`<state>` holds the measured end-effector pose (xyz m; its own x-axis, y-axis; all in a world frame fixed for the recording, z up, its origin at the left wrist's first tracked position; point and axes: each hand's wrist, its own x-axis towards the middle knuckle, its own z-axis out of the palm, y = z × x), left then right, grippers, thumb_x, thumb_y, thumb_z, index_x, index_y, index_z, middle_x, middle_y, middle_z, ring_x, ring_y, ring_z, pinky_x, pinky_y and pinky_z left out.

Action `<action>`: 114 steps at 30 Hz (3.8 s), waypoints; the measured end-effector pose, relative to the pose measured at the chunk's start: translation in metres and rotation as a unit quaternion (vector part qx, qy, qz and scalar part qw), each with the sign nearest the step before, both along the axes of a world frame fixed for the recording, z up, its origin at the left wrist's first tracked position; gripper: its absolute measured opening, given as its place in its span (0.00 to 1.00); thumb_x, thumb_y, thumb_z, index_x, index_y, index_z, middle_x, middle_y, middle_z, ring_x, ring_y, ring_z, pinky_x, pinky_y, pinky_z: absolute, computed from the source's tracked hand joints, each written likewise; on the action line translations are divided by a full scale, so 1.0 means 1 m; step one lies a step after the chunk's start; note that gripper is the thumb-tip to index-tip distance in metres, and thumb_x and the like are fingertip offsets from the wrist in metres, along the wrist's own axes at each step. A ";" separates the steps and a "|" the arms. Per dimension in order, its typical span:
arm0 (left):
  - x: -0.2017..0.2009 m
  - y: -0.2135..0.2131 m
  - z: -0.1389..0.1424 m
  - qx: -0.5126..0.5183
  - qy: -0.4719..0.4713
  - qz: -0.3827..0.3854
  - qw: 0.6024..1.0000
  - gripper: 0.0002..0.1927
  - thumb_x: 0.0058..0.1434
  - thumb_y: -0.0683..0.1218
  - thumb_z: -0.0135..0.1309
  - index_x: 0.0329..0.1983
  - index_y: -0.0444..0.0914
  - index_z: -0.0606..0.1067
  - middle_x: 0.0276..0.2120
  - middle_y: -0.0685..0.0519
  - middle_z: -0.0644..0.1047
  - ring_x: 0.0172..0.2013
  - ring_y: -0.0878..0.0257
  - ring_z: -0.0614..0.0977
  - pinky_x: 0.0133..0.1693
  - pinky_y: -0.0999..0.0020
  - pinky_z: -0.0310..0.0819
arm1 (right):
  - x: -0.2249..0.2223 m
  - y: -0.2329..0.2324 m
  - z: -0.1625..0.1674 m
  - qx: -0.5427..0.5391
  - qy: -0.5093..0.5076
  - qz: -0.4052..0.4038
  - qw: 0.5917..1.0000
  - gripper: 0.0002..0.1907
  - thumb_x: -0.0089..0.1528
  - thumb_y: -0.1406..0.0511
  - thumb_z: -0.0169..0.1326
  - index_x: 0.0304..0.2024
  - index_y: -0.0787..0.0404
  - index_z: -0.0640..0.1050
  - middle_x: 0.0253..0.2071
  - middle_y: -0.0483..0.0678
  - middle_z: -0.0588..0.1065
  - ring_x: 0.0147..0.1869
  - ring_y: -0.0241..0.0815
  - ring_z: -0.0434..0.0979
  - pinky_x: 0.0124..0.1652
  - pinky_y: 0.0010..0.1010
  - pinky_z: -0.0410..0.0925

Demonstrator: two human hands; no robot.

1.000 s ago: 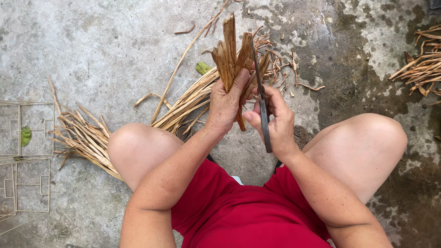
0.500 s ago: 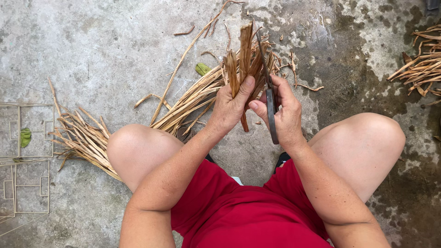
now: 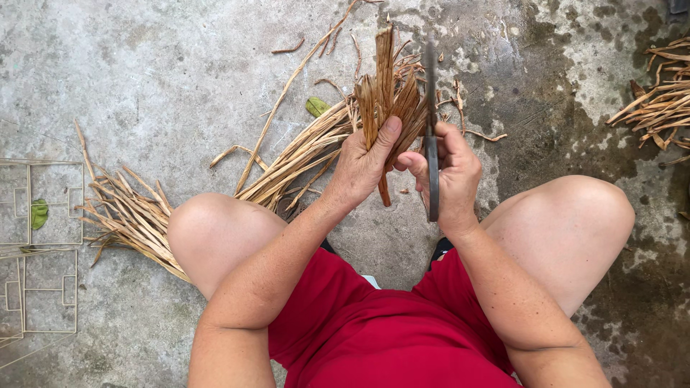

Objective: The person sits on the concrete ground and trims dried leaf strips with scissors, cutting off dark root ends and damaged edges. They sort the trimmed pale strips into a pile, set finished bundles aside, and briefly reach toward a red bucket of water before resuming trimming.

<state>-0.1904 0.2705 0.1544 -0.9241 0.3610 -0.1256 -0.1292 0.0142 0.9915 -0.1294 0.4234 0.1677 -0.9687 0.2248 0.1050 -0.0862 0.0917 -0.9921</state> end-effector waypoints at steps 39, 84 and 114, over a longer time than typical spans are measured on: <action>0.015 -0.004 0.033 -0.210 0.114 -0.066 0.969 0.28 0.73 0.64 0.38 0.64 0.44 0.71 0.36 0.47 0.83 0.32 0.52 0.87 0.37 0.55 0.82 | -0.006 0.007 0.011 0.028 0.019 0.015 0.999 0.28 0.60 0.56 0.70 0.56 0.63 0.76 0.33 0.39 0.76 0.35 0.24 0.71 0.34 0.18 0.66; 0.005 0.005 0.007 0.089 0.091 0.133 0.983 0.14 0.64 0.44 0.64 0.50 0.35 0.76 0.40 0.56 0.83 0.41 0.72 0.82 0.43 0.74 0.81 | -0.011 -0.002 0.007 0.067 -0.038 0.046 0.996 0.32 0.62 0.60 0.67 0.65 0.60 0.70 0.44 0.44 0.77 0.44 0.30 0.76 0.45 0.23 0.72; 0.007 0.007 0.009 0.015 0.047 0.069 0.996 0.18 0.67 0.49 0.59 0.56 0.38 0.71 0.36 0.57 0.82 0.32 0.69 0.84 0.32 0.70 0.84 | -0.008 0.005 0.015 -0.027 0.032 -0.022 0.999 0.19 0.66 0.65 0.65 0.55 0.62 0.73 0.32 0.39 0.73 0.31 0.25 0.72 0.32 0.19 0.67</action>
<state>-0.1833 0.2774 0.1638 -0.9725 0.2313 -0.0279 -0.0352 -0.0278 0.9990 -0.1379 0.4284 0.1827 -0.9494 0.2743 0.1530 -0.1467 0.0433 -0.9882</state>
